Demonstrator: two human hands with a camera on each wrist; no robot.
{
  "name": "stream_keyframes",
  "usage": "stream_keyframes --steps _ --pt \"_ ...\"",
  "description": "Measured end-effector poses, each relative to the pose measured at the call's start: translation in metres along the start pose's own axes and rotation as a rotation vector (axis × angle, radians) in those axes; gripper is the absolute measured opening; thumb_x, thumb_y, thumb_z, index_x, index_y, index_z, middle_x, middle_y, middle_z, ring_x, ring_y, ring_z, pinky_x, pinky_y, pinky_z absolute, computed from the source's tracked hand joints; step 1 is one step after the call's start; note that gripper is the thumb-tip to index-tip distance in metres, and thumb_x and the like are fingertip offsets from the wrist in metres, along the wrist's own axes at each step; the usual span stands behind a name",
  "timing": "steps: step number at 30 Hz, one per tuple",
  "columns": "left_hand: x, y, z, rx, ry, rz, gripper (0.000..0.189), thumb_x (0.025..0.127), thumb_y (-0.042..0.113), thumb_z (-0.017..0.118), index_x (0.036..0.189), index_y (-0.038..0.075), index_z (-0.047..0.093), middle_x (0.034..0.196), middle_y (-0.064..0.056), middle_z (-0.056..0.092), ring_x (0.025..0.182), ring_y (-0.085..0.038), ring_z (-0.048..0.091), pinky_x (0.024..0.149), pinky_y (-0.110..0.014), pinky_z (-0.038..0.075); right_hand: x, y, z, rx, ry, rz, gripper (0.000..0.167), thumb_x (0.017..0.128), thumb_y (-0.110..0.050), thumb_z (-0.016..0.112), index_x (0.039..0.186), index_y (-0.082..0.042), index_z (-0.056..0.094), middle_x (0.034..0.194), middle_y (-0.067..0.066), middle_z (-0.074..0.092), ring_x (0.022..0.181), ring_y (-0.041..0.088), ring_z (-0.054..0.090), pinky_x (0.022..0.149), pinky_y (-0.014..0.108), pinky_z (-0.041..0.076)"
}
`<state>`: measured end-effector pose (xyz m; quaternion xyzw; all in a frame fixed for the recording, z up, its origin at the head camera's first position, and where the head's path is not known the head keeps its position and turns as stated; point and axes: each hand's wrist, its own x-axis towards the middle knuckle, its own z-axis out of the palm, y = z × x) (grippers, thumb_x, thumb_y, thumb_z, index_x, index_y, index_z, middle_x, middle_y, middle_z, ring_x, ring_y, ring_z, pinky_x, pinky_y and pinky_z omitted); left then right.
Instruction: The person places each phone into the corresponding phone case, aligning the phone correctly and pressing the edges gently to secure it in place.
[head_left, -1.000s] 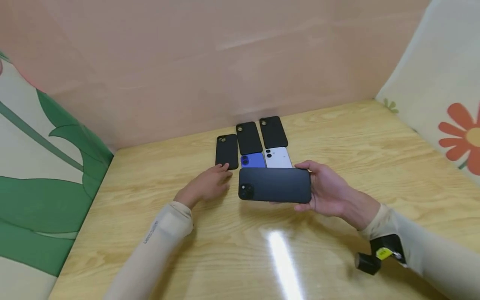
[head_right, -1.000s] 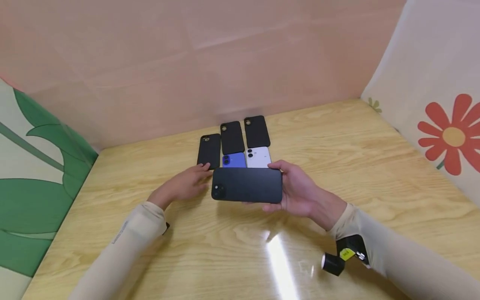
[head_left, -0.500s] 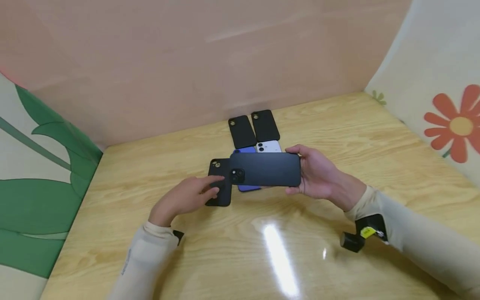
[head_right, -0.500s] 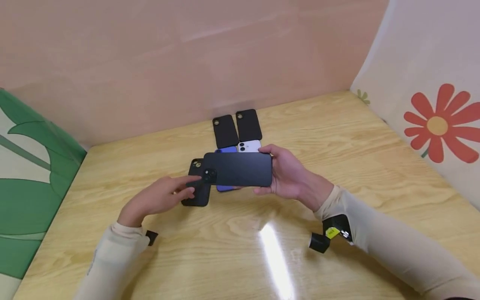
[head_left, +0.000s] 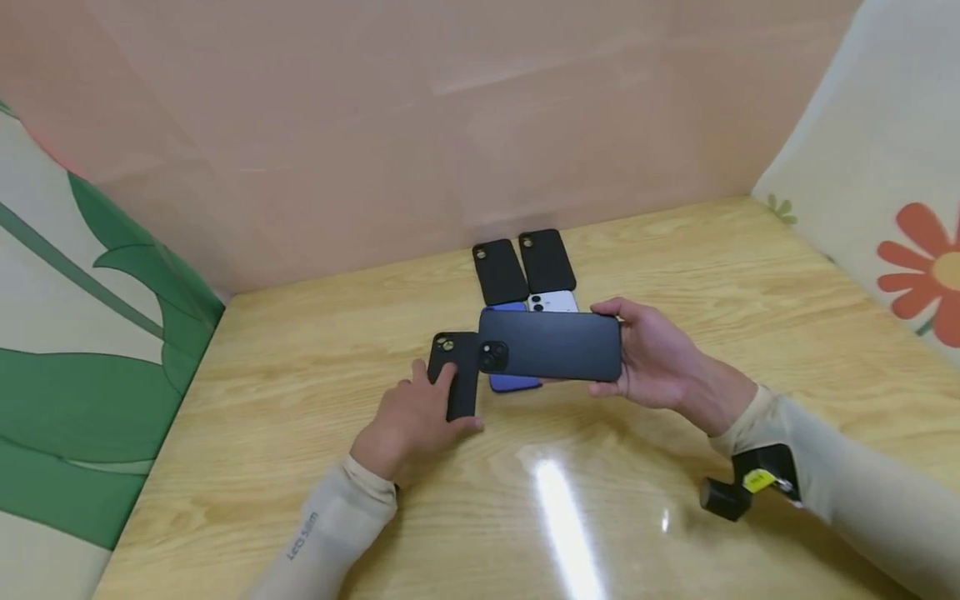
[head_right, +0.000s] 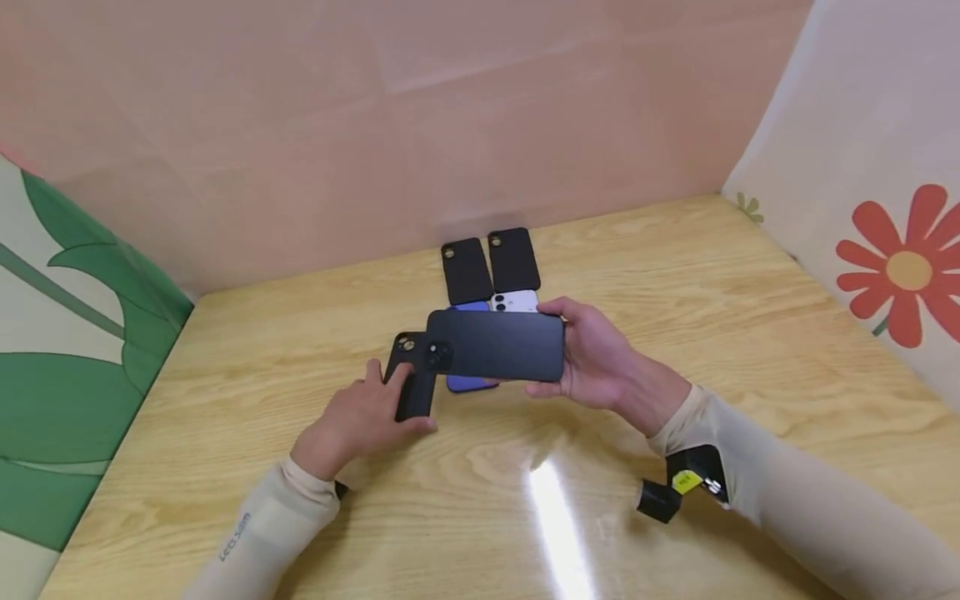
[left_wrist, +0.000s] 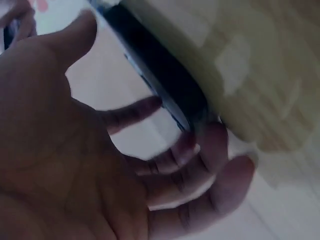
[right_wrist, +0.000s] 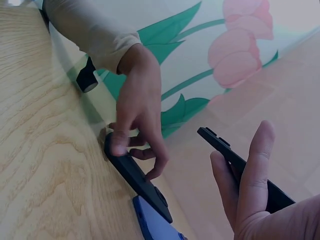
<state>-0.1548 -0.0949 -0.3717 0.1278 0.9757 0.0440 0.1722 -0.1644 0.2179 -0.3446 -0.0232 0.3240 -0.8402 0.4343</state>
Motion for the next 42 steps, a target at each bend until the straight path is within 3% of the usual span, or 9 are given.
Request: stream_keyframes --steps 7,16,22,26,29,31,33,37,42 --pt "0.0 0.0 -0.004 -0.008 -0.009 -0.032 0.096 0.085 0.062 0.065 0.158 0.015 0.024 0.14 -0.025 0.042 0.1 -0.032 0.059 0.076 -0.042 0.054 -0.001 -0.001 -0.001 -0.017 0.022 0.002 0.048 0.108 -0.044 0.025 0.131 -0.01 0.051 0.13 0.018 0.065 0.118 0.037 0.065 0.076 0.038 0.062" --pt "0.003 -0.011 -0.006 -0.023 -0.135 -0.054 0.121 0.074 0.061 0.074 0.158 0.001 0.012 0.145 -0.024 0.046 0.093 -0.03 0.062 0.081 -0.043 0.054 -0.003 0.002 -0.008 -0.021 0.004 0.015 0.05 0.108 -0.043 0.022 0.127 -0.01 0.054 0.128 0.015 0.066 0.114 0.03 0.067 0.078 0.038 0.062" --pt "-0.001 -0.008 -0.011 -0.095 -0.23 -0.07 0.126 0.077 0.069 0.071 0.159 0.002 0.003 0.076 -0.008 0.067 0.059 -0.02 0.06 0.056 -0.031 0.047 -0.003 0.003 -0.011 -0.034 -0.037 0.001 0.053 0.108 -0.042 0.019 0.124 -0.009 0.057 0.125 0.013 0.068 0.111 0.026 0.068 0.079 0.037 0.062" --pt "-0.004 -0.005 -0.021 0.001 -0.184 -0.021 0.082 0.087 0.064 0.064 0.134 -0.003 0.056 0.057 0.0 0.051 0.047 -0.014 0.049 0.046 -0.027 0.037 -0.002 0.002 -0.011 -0.038 -0.05 -0.003 0.052 0.108 -0.042 0.019 0.124 -0.009 0.056 0.126 0.013 0.067 0.112 0.027 0.068 0.079 0.037 0.062" --pt "-0.003 -0.006 -0.026 0.097 -0.036 0.027 0.04 0.089 0.049 0.069 0.092 0.009 0.072 0.067 0.001 0.058 0.059 -0.015 0.055 0.052 -0.03 0.042 -0.002 0.0 -0.012 -0.036 -0.054 -0.004 0.051 0.108 -0.042 0.02 0.125 -0.009 0.055 0.127 0.014 0.067 0.114 0.028 0.068 0.079 0.038 0.062" --pt "-0.002 -0.009 -0.026 0.103 0.047 0.097 0.016 0.091 0.029 0.072 0.098 0.014 0.072 0.088 -0.002 0.066 0.081 -0.02 0.063 0.065 -0.036 0.05 -0.002 0.0 -0.012 -0.031 -0.06 -0.004 0.051 0.108 -0.042 0.019 0.126 -0.008 0.054 0.128 0.014 0.066 0.115 0.029 0.067 0.079 0.038 0.061" --pt "0.0 -0.011 -0.022 0.102 0.076 0.226 0.032 0.091 0.008 0.071 0.12 0.019 0.068 0.124 -0.005 0.064 0.116 -0.027 0.06 0.086 -0.046 0.055 -0.003 -0.001 -0.013 -0.016 -0.079 0.001 0.053 0.108 -0.042 0.018 0.128 -0.008 0.054 0.13 0.016 0.065 0.118 0.032 0.065 0.081 0.038 0.061" --pt "0.004 -0.011 -0.012 0.096 -0.048 0.457 0.084 0.083 -0.017 0.064 0.148 0.033 0.046 0.165 -0.002 0.024 0.155 -0.033 0.013 0.112 -0.065 0.034 -0.003 0.0 -0.016 0.006 -0.122 0.011 0.055 0.108 -0.042 0.016 0.131 -0.007 0.053 0.134 0.018 0.063 0.122 0.036 0.062 0.083 0.039 0.061" --pt "0.003 -0.009 -0.013 0.095 -0.073 0.44 0.083 0.074 -0.004 0.08 0.141 0.036 0.051 0.152 -0.001 0.04 0.144 -0.031 0.028 0.108 -0.06 0.036 -0.002 0.0 -0.017 0.006 -0.131 0.0 0.054 0.108 -0.041 0.016 0.133 -0.008 0.052 0.136 0.017 0.061 0.125 0.04 0.06 0.083 0.039 0.061"
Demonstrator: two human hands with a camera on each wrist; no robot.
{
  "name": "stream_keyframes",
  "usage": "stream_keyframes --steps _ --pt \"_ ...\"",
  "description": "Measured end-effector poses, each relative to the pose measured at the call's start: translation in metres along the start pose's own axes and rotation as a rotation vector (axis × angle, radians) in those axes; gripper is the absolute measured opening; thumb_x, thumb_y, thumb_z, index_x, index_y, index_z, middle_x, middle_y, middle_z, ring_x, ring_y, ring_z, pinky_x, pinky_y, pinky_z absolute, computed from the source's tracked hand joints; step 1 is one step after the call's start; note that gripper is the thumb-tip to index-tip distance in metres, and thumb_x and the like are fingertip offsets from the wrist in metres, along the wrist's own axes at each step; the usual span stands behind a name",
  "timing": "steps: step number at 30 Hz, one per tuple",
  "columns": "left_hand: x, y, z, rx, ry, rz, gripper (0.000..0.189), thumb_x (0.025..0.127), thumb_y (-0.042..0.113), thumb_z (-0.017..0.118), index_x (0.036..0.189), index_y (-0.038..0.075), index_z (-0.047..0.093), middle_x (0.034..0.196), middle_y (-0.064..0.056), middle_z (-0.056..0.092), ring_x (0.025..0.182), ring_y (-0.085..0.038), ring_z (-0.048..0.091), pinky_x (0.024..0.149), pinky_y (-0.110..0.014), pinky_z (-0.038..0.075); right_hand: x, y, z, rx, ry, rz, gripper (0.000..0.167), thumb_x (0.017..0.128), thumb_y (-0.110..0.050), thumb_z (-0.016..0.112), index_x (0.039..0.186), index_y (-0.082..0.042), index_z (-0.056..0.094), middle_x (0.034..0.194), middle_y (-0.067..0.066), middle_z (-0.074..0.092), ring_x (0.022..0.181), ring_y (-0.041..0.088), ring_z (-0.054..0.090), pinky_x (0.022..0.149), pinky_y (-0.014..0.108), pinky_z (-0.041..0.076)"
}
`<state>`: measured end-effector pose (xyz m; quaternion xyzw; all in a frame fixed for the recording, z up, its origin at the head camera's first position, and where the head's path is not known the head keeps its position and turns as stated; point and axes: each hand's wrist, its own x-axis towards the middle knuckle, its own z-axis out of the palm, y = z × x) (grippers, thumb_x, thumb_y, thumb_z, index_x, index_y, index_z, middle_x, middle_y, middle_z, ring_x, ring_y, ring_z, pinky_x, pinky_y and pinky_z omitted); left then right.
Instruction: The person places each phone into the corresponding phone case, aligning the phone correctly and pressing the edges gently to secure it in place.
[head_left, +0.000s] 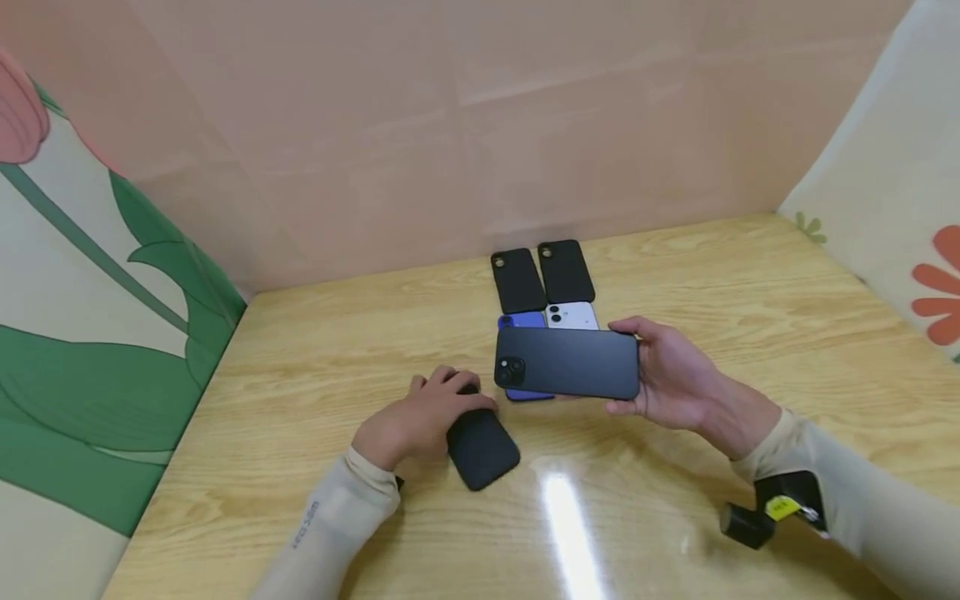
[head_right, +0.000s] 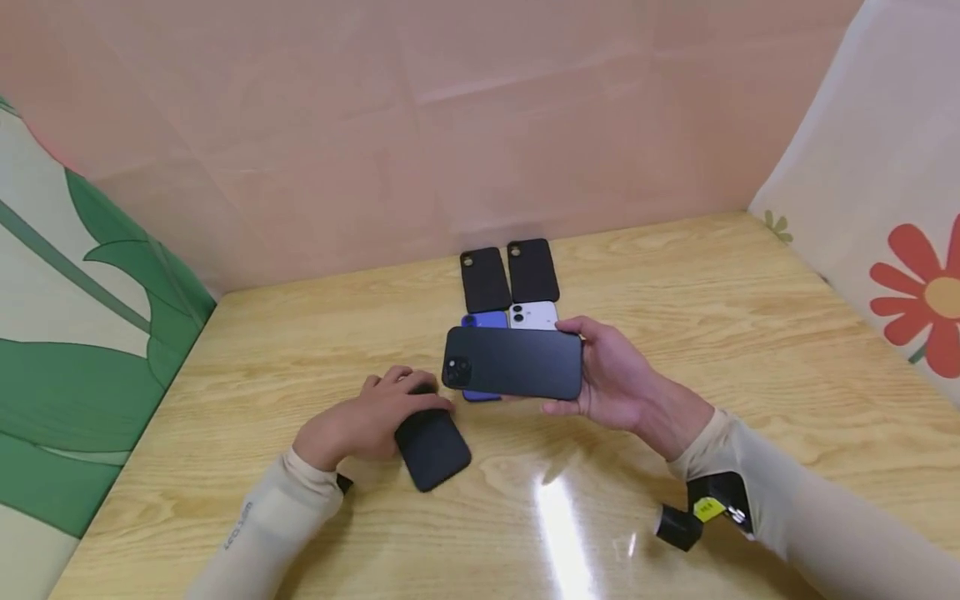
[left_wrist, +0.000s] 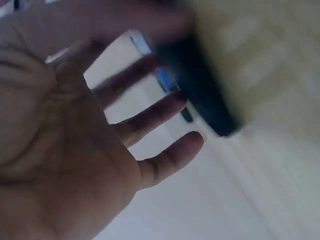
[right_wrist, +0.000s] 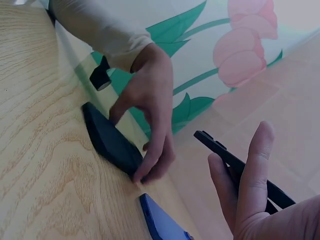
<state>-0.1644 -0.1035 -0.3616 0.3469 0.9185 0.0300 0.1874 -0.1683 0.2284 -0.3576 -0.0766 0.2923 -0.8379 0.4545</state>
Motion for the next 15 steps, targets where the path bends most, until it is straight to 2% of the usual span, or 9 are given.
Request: stream_keyframes --steps 3,6,8,10,12,13,15 --pt "0.0 -0.002 -0.001 -0.015 -0.005 -0.054 0.074 0.071 0.013 0.087 0.134 0.031 0.053 0.132 -0.001 0.046 0.126 -0.025 0.038 0.101 -0.05 0.036 0.001 0.0 0.0 -0.009 0.012 0.002 0.054 0.108 -0.041 0.016 0.133 -0.008 0.052 0.136 0.017 0.061 0.125 0.04 0.06 0.083 0.039 0.061" --pt "0.0 -0.008 -0.001 -0.058 -0.025 -0.102 0.075 0.072 0.026 0.086 0.137 0.023 0.048 0.128 -0.003 0.045 0.121 -0.023 0.041 0.102 -0.046 0.039 0.0 -0.001 -0.001 -0.021 0.05 0.003 0.052 0.108 -0.042 0.018 0.132 -0.009 0.05 0.134 0.017 0.062 0.123 0.039 0.061 0.082 0.038 0.061" --pt "-0.002 -0.013 -0.004 -0.104 0.014 -0.166 0.078 0.074 0.031 0.084 0.14 0.015 0.045 0.128 -0.005 0.047 0.118 -0.023 0.045 0.102 -0.044 0.042 -0.001 -0.002 -0.001 -0.027 0.083 -0.001 0.05 0.108 -0.043 0.02 0.131 -0.01 0.049 0.133 0.016 0.063 0.122 0.038 0.062 0.081 0.038 0.061" --pt "-0.005 -0.019 -0.01 -0.161 0.114 -0.256 0.081 0.076 0.033 0.082 0.142 0.008 0.042 0.129 -0.008 0.049 0.116 -0.024 0.049 0.101 -0.042 0.046 -0.001 -0.002 -0.001 -0.026 0.097 -0.007 0.049 0.108 -0.043 0.021 0.131 -0.01 0.048 0.132 0.016 0.063 0.12 0.038 0.063 0.08 0.038 0.061" --pt "-0.008 -0.025 -0.018 -0.242 0.256 -0.338 0.083 0.078 0.033 0.08 0.144 0.004 0.04 0.13 -0.01 0.05 0.113 -0.026 0.051 0.099 -0.042 0.048 0.0 -0.002 -0.001 -0.016 0.079 -0.009 0.05 0.108 -0.043 0.02 0.13 -0.01 0.049 0.132 0.015 0.063 0.121 0.038 0.063 0.08 0.038 0.061" --pt "-0.01 -0.028 -0.022 -0.289 0.33 -0.362 0.084 0.079 0.033 0.079 0.146 0.004 0.039 0.131 -0.011 0.05 0.112 -0.026 0.052 0.098 -0.043 0.049 0.0 -0.002 -0.002 -0.005 0.06 -0.007 0.051 0.108 -0.043 0.019 0.131 -0.01 0.05 0.133 0.016 0.062 0.122 0.038 0.062 0.081 0.039 0.061" --pt "-0.013 -0.03 -0.029 -0.376 0.449 -0.347 0.084 0.079 0.033 0.078 0.148 0.006 0.038 0.135 -0.011 0.048 0.114 -0.027 0.051 0.097 -0.044 0.049 0.002 0.0 -0.002 0.013 0.015 0.001 0.054 0.108 -0.043 0.017 0.131 -0.009 0.052 0.134 0.016 0.062 0.124 0.039 0.061 0.084 0.04 0.061"
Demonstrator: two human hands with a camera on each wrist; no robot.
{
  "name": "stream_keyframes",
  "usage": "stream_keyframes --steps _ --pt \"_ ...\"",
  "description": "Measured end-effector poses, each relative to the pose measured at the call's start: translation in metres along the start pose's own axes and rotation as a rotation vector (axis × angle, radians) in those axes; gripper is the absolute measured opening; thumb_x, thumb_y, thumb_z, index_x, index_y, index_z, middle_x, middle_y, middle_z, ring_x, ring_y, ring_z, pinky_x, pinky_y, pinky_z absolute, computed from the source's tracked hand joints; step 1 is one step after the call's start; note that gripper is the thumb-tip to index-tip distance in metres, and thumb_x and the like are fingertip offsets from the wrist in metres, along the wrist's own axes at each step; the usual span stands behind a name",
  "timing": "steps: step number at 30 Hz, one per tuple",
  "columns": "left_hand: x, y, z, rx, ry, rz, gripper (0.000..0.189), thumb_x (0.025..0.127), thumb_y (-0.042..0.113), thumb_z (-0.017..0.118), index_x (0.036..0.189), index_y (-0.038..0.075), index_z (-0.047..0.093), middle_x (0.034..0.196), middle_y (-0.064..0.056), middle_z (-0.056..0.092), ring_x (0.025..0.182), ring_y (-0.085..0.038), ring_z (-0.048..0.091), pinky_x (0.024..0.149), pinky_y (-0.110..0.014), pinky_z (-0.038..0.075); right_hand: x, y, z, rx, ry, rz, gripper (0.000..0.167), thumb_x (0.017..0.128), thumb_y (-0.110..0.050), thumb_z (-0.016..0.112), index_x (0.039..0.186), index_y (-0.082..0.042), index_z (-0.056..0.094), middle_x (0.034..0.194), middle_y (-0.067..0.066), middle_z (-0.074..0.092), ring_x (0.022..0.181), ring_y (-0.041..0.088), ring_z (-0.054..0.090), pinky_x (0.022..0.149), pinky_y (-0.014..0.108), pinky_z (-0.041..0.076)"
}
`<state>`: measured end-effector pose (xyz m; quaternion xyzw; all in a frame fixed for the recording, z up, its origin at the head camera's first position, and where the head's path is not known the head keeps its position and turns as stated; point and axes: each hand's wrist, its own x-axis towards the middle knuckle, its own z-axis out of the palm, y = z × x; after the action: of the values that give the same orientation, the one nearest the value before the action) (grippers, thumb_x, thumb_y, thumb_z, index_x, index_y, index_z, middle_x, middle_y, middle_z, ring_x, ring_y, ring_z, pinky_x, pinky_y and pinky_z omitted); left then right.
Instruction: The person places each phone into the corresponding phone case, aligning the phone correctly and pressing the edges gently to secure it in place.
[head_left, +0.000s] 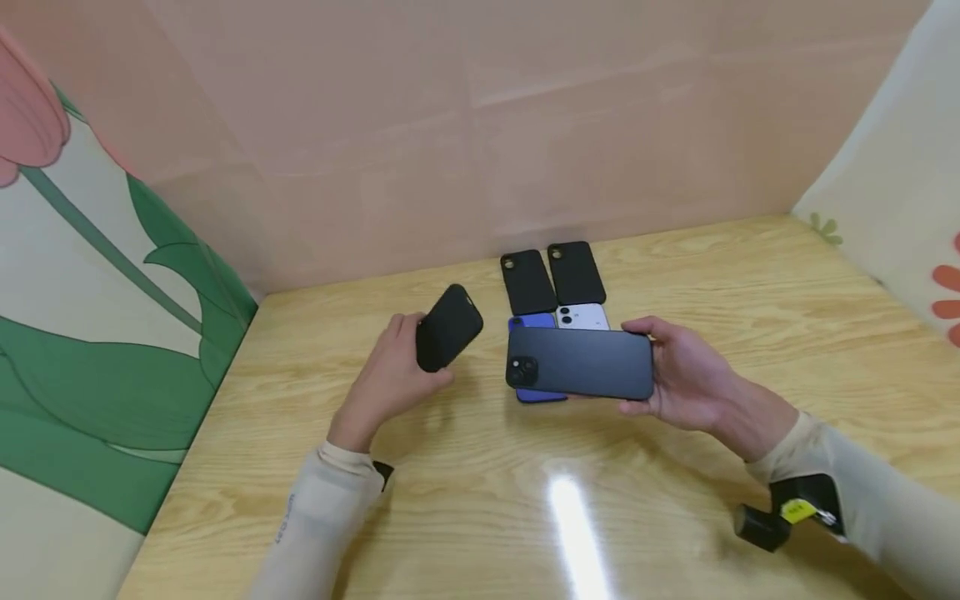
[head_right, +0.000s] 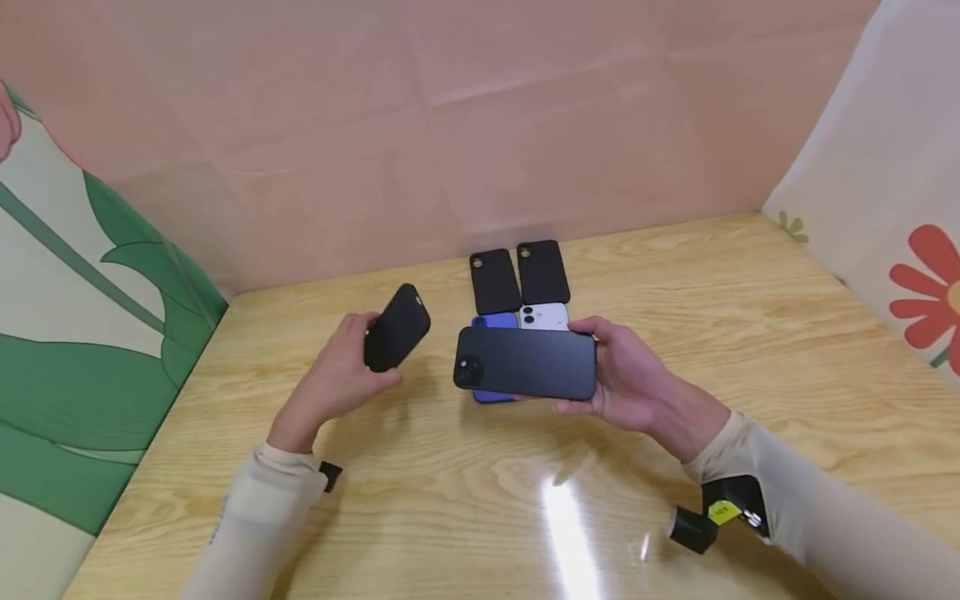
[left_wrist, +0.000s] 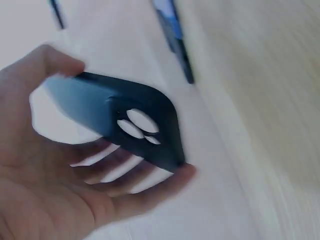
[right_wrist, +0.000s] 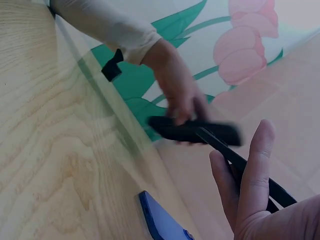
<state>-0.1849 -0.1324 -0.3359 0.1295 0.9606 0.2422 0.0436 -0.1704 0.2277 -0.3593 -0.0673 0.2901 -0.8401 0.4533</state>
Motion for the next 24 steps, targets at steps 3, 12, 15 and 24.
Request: stream_keyframes --steps 3,12,15,24 --pt "-0.001 0.008 -0.004 -0.141 0.023 0.11 0.083 0.078 0.026 0.078 0.15 0.013 0.037 0.14 -0.008 0.045 0.118 -0.026 0.05 0.099 -0.046 0.049 0.0 0.003 -0.001 0.015 -0.045 0.01 0.055 0.108 -0.043 0.014 0.13 -0.009 0.052 0.135 0.016 0.061 0.124 0.038 0.06 0.086 0.04 0.06" --pt "-0.016 0.046 0.019 -0.134 0.029 0.428 0.087 0.075 0.021 0.081 0.151 0.025 0.04 0.14 0.004 0.046 0.129 -0.017 0.043 0.105 -0.041 0.046 0.004 0.013 0.008 -0.026 -0.036 0.005 0.054 0.109 -0.041 0.015 0.123 -0.011 0.058 0.124 0.01 0.067 0.114 0.029 0.068 0.083 0.038 0.061" --pt "-0.023 0.056 0.025 -0.062 0.08 0.442 0.089 0.075 0.026 0.084 0.152 0.021 0.04 0.143 0.002 0.048 0.133 -0.018 0.046 0.107 -0.039 0.046 0.006 0.016 0.012 -0.037 -0.021 -0.002 0.055 0.109 -0.041 0.016 0.12 -0.012 0.061 0.119 0.008 0.069 0.105 0.024 0.069 0.081 0.037 0.061" --pt "-0.028 0.068 0.039 0.112 0.153 0.557 0.084 0.074 0.038 0.087 0.146 0.016 0.051 0.149 0.001 0.052 0.141 -0.018 0.045 0.111 -0.041 0.044 0.007 0.022 0.021 -0.146 0.2 0.011 0.05 0.108 -0.042 0.025 0.115 -0.012 0.064 0.118 0.0 0.072 0.109 0.014 0.07 0.093 0.031 0.057"
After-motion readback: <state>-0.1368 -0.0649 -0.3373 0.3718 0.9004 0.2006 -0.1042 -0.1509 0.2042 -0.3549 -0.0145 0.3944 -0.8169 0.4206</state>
